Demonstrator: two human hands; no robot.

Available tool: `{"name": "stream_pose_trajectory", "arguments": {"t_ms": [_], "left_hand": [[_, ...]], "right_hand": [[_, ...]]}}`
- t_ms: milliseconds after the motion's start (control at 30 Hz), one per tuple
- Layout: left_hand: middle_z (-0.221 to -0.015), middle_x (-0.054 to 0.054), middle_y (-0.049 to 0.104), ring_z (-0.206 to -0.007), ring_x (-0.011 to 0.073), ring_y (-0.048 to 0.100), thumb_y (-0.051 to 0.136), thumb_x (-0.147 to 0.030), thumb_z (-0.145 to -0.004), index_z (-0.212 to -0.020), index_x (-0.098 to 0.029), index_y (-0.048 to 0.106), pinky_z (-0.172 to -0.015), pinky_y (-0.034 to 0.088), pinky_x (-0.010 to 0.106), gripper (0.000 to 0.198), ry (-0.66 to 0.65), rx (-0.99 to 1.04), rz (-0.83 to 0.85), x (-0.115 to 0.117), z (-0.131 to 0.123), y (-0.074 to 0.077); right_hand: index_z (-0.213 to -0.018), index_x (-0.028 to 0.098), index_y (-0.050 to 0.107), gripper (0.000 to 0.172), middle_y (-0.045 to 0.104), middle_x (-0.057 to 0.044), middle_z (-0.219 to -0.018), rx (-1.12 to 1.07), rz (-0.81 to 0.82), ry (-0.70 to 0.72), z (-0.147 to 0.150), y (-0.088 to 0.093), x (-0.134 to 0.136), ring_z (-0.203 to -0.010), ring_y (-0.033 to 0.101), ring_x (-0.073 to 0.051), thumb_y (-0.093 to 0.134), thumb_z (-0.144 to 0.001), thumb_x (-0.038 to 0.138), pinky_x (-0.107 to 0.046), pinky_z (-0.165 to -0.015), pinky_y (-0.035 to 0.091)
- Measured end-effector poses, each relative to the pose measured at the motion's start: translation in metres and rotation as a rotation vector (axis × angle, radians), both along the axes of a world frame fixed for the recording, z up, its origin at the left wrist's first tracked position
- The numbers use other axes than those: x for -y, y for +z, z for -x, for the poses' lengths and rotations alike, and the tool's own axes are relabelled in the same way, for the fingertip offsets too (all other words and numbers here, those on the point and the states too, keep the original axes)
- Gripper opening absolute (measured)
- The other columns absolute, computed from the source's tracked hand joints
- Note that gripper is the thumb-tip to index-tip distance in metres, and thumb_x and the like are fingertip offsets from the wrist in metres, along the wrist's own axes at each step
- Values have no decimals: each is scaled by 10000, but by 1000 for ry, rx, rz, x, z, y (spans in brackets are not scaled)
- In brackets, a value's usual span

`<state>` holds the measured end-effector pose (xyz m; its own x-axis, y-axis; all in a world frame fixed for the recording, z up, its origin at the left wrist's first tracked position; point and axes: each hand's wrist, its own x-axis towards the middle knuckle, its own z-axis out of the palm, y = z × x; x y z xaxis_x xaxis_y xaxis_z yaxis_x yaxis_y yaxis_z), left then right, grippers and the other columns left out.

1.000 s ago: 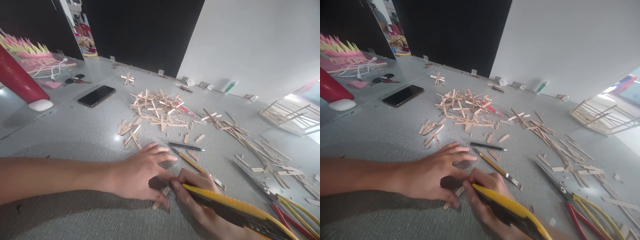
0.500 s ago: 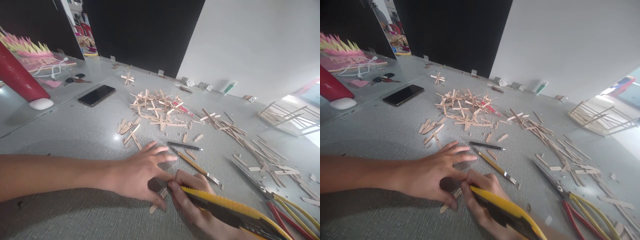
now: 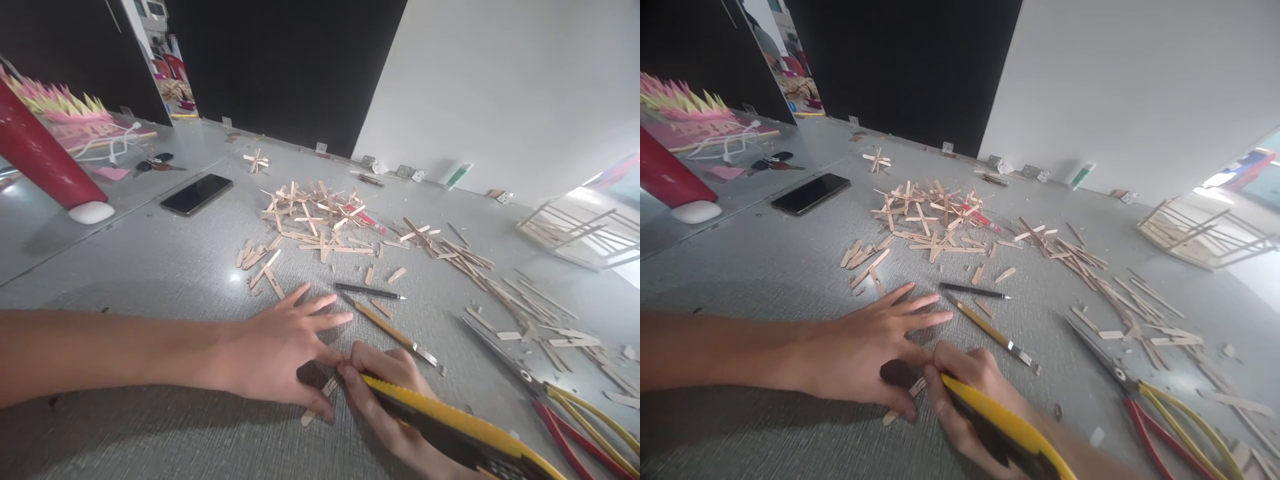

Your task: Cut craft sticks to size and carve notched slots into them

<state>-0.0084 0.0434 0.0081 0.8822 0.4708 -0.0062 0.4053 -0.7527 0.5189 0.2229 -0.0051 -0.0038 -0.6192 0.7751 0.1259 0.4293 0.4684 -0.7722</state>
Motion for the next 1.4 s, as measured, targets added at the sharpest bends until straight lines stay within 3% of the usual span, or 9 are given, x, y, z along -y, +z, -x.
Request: {"name": "stream_pose_trajectory", "arguments": {"t_ms": [400, 733, 867, 1000, 1100, 1267, 1400], "left_hand": [[-1685, 83, 305, -1560, 440, 155, 705, -651, -895, -1267, -389, 717, -1185, 109, 773, 456, 27, -47, 30, 0, -3, 7], [-1681, 94, 310, -1557, 437, 168, 718, -644, -886, -1262, -399, 720, -1172, 137, 782, 448, 30, -74, 22, 2, -4, 11], [-1692, 90, 283, -1567, 415, 146, 682, -677, -896, -1344, -401, 667, -1196, 112, 758, 526, 38, -57, 6, 3, -1, 6], [-1674, 124, 321, -1552, 452, 178, 672, -680, -901, -1430, -347, 608, -1194, 103, 773, 629, 96, -22, 23, 9, -1, 2], [-1648, 136, 377, -1544, 463, 203, 682, -688, -889, -1435, -322, 602, -1193, 110, 776, 661, 130, 14, 20, 13, -2, -2], [-1637, 140, 399, -1550, 449, 203, 648, -703, -905, -1453, -303, 578, -1193, 114, 776, 682, 130, -1, 6, 15, -4, -4], [-1639, 140, 398, -1555, 441, 197, 638, -708, -909, -1443, -306, 583, -1199, 111, 765, 670, 134, -3, 4, 13, -3, -5]], "right_hand": [[-778, 251, 374, 259, 343, 93, -592, -53, 84, 37, -3, -3, -3, -464, 282, -91, 503, -1002, 268, -271, -461, 246], [-750, 259, 403, 331, 464, 62, -564, 15, 36, -32, -1, -3, 0, -474, 413, -138, 415, -1063, 365, -331, -525, 309], [-728, 252, 417, 370, 502, 62, -565, 31, 42, -66, -1, -2, 1, -496, 452, -138, 412, -1068, 398, -334, -584, 362], [-727, 243, 421, 396, 511, 81, -522, -24, 55, -80, -3, -3, 0, -461, 490, -111, 388, -1080, 419, -334, -659, 418], [-762, 239, 442, 341, 489, 112, -476, -58, 115, -8, -3, -2, -2, -385, 457, -78, 445, -1072, 380, -304, -628, 423], [-782, 241, 454, 321, 471, 110, -467, -71, 154, -32, -1, 3, -3, -365, 434, -72, 446, -1072, 380, -276, -508, 344], [-779, 239, 474, 324, 471, 96, -496, -46, 130, -13, -2, 4, -5, -406, 447, -84, 462, -1059, 401, -277, -532, 364]]}}
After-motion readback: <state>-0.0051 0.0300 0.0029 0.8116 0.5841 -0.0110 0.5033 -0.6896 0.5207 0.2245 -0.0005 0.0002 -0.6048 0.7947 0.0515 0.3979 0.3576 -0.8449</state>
